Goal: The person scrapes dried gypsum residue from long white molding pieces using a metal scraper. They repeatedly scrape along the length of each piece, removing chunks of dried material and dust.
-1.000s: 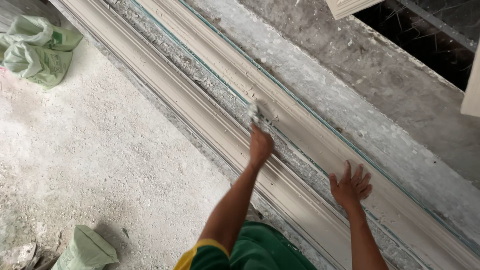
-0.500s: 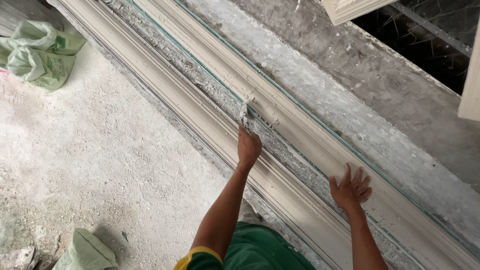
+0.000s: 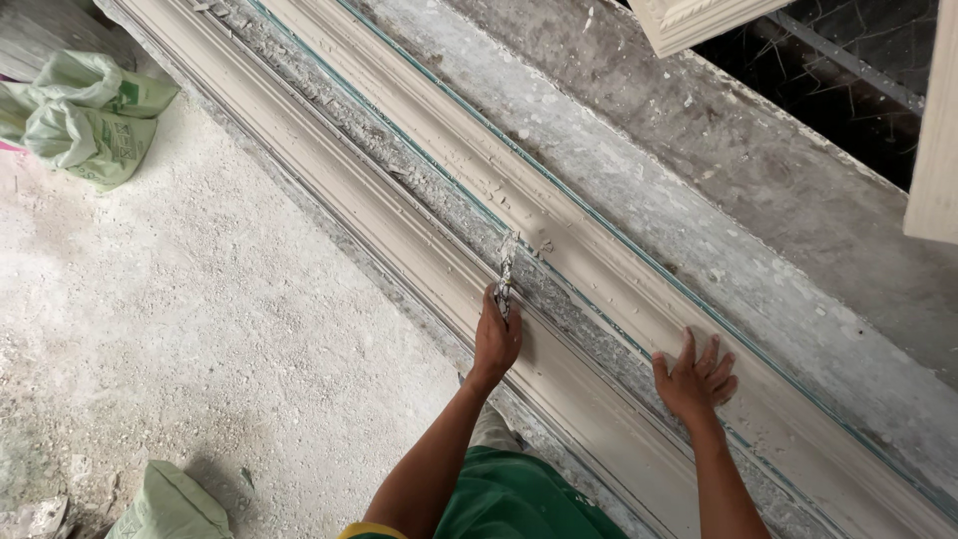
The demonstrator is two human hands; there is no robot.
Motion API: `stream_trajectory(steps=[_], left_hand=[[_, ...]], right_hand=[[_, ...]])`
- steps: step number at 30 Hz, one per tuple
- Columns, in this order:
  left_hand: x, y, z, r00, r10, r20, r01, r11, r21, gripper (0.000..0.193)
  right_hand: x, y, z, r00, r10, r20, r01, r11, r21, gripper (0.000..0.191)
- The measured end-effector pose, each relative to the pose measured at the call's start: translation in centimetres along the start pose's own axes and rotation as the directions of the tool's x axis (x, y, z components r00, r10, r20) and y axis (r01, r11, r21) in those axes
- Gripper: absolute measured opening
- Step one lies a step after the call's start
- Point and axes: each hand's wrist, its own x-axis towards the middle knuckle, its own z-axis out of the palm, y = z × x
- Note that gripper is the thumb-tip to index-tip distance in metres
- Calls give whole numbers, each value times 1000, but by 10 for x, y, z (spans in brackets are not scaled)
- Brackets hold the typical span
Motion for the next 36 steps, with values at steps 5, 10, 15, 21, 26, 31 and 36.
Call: stream_trajectory(steps=[5, 10, 15, 21, 26, 31, 36], left_hand=[[-5, -23, 7, 934, 345, -96, -350, 936, -43, 49], [10, -42, -12, 951, 300, 75, -305, 949, 73, 37], [48, -43, -65, 862, 334, 382, -443, 862, 246, 48], [158, -16, -135, 727, 87, 681, -603, 556, 573, 38], [231, 3, -120, 572, 66, 818, -773, 379, 509, 49], [195, -10, -34, 363, 50, 930, -883, 338, 326, 51], [216, -24, -51, 274, 205, 940, -953, 186, 238, 57]], right_hand=[[-2, 0, -1, 1000, 2, 16, -2, 1000, -8, 92], [-3, 5, 1, 1000, -20, -3, 20, 1000, -9, 90], [-1, 2, -1, 1000, -23, -1, 23, 1000, -8, 89], [-2, 1, -4, 1000, -14, -9, 13, 1000, -19, 88], [-8, 1, -7, 999, 48, -12, -48, 998, -41, 87], [-12, 3, -12, 997, 27, -70, -33, 996, -88, 80], [-52, 24, -3, 959, 12, -284, -12, 1000, 2, 68]])
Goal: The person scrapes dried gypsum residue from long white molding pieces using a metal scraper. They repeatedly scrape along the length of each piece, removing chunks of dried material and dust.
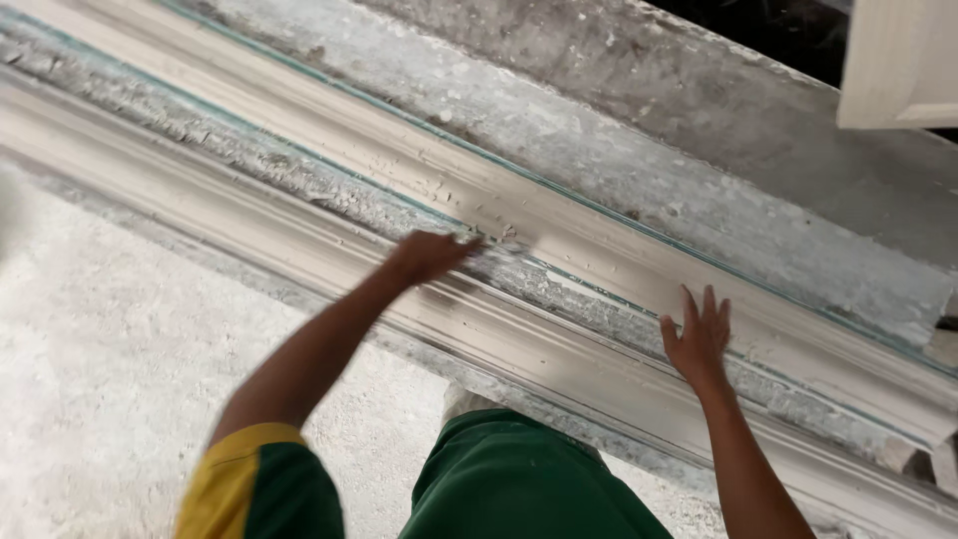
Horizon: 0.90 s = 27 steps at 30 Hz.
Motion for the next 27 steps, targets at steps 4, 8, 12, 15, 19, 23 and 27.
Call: stream_trajectory(steps=[4, 8, 12, 15, 19, 23, 27], left_hand=[[-8, -21, -10, 987, -50, 150, 55, 998, -29, 48], [34, 53, 8, 998, 44, -38, -43, 999, 23, 58], [56, 81, 21, 997, 71, 13, -70, 995, -70, 55], [31, 14, 3, 993, 89, 79, -90, 996, 9, 49], [-3, -55, -23, 987, 70, 144, -92, 984, 150, 54], [19, 12, -6, 991, 36, 131, -16, 988, -151, 53], [38, 55, 6, 994, 102, -29, -101, 995, 25, 60]], right_hand=[[-54, 18, -4, 985, 168, -37, -167, 985, 38, 66], [-75, 15, 10, 976, 209, -55, -207, 978, 36, 67], [-81, 14, 16, 963, 265, -38, -258, 957, 134, 68], [-96, 23, 14, 953, 299, -39, -291, 946, 143, 71], [-127, 25, 16, 852, 510, 120, -520, 851, 77, 86], [-138, 17, 27, 775, 589, 231, -612, 790, 41, 99], [-136, 17, 25, 756, 594, 276, -628, 777, 47, 103]])
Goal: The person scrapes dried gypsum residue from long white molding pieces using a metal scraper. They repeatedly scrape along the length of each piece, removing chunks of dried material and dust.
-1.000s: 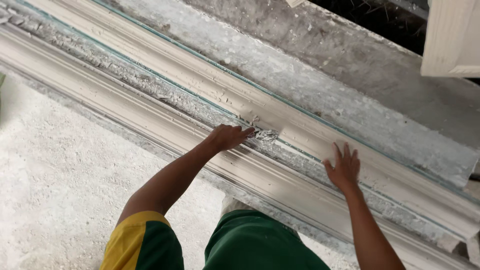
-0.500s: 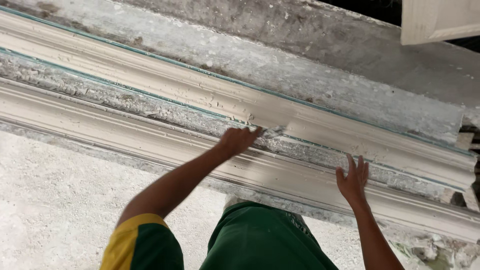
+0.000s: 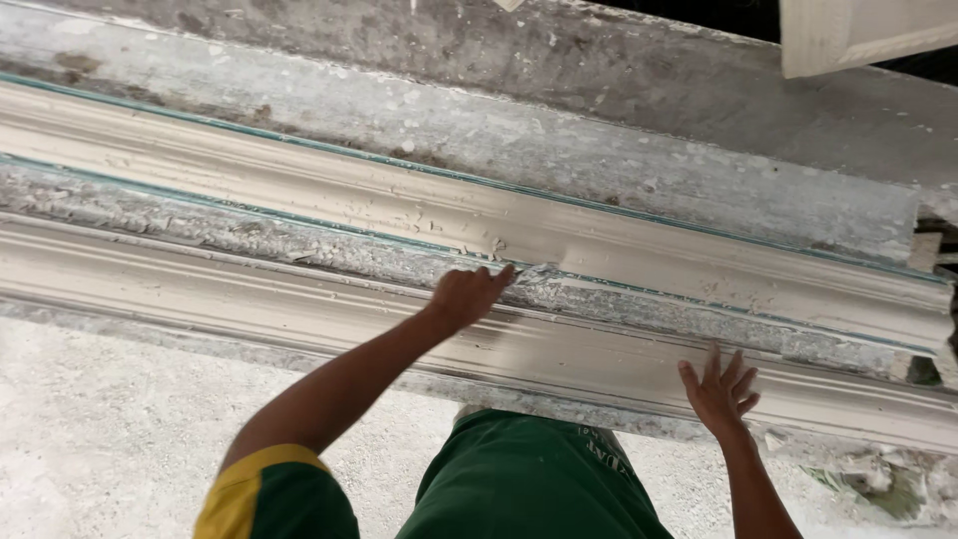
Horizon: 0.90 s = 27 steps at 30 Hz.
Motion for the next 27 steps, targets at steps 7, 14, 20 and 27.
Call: stream_trajectory(steps=[7, 14, 20, 27], left_hand=[[-53, -121, -40, 936, -87, 341, 85, 996, 19, 52], [13, 2, -11, 984, -75, 164, 102, 981, -163, 58], [-34, -69, -16, 989, -63, 132, 60, 998, 31, 54], [21, 17, -14, 983, 0, 184, 15, 997, -80, 59]], right_hand=[[-1, 4, 0, 1000, 22, -16, -22, 1000, -4, 102], [-3, -2, -5, 1000, 15, 8, -15, 1000, -3, 102], [-1, -2, -4, 1000, 25, -8, -25, 1000, 17, 103], [-1, -2, -3, 999, 28, -27, -28, 1000, 14, 103]])
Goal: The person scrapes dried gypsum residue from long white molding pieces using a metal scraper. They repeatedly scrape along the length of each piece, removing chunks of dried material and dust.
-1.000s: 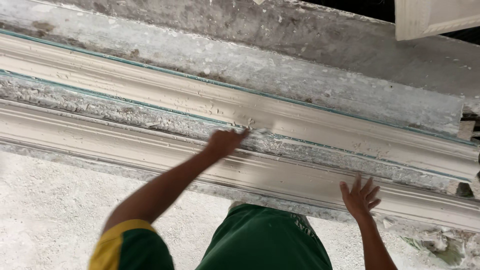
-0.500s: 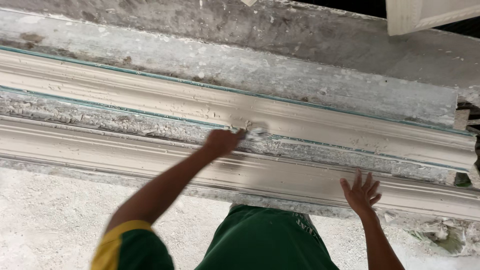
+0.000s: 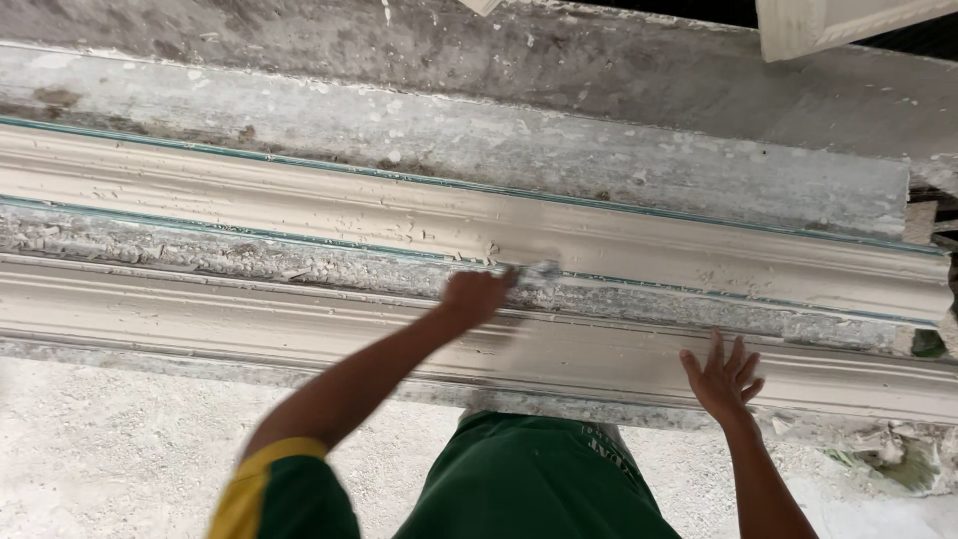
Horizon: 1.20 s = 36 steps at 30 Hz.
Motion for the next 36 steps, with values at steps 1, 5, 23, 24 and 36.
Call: stream_trajectory(steps=[1, 5, 23, 24, 36], left_hand=[[13, 22, 0, 1000, 8, 14, -8, 1000, 21, 66], [13, 27, -8, 998, 42, -44, -44, 998, -49, 58], [78, 162, -6, 978, 20, -208, -76, 962, -262, 53], [62, 137, -5, 985, 15, -172, -50, 979, -198, 54], [62, 160, -20, 996, -73, -45, 57, 956, -287, 62]], right_hand=[[-1, -1, -1, 1000, -3, 7, 3, 1000, -11, 102], [-2, -2, -4, 1000, 1, 9, 0, 1000, -29, 100], [-11, -8, -8, 1000, -2, -5, 2, 1000, -7, 100], [-11, -7, -6, 1000, -2, -7, 2, 1000, -19, 99], [-5, 4, 12, 994, -56, -90, 61, 997, 48, 99]])
